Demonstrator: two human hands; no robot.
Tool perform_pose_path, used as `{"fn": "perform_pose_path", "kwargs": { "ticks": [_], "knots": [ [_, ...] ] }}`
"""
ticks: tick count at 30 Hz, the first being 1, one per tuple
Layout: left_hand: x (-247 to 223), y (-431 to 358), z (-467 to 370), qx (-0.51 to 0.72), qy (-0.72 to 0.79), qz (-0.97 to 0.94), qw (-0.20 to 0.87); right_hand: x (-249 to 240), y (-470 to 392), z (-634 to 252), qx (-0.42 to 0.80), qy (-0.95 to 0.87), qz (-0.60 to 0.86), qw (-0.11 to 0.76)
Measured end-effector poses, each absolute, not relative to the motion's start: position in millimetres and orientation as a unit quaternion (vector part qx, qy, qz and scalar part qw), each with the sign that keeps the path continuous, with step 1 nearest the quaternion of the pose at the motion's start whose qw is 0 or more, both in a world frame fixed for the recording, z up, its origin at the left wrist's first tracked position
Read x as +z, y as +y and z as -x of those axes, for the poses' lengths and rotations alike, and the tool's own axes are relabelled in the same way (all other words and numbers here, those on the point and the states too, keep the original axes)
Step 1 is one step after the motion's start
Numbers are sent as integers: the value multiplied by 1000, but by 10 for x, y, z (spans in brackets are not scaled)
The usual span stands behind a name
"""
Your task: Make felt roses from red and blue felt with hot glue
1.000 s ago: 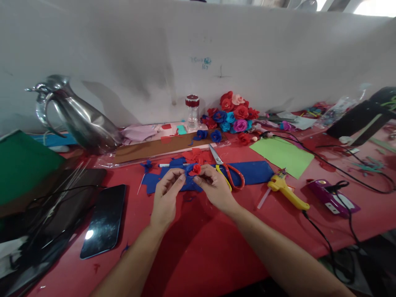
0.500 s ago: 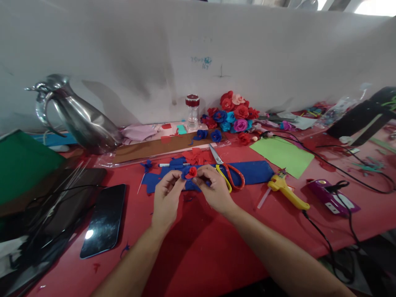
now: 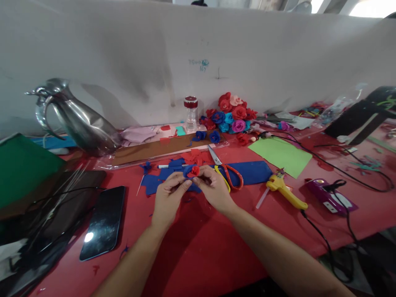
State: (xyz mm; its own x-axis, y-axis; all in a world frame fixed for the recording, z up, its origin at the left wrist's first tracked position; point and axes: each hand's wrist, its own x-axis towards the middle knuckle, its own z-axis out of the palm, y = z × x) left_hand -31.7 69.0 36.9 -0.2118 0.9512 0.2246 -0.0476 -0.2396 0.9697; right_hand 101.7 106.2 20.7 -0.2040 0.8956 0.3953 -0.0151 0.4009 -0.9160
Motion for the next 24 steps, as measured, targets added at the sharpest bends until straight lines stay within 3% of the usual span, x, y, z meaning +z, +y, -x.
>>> {"fn": "perform_pose_path", "kwargs": {
  "ticks": [8,15,24],
  "knots": [
    [341,694,361,660,490,-447,352,202,1054,-1002,433,-642,345,530],
    [385,699,313,655,471,-366,464,243,1025,-1010,398,-669,352,520],
    [406,672,326,633,516,-392,425,259,1000,-1009,323,-697,365,526]
  ]
}}
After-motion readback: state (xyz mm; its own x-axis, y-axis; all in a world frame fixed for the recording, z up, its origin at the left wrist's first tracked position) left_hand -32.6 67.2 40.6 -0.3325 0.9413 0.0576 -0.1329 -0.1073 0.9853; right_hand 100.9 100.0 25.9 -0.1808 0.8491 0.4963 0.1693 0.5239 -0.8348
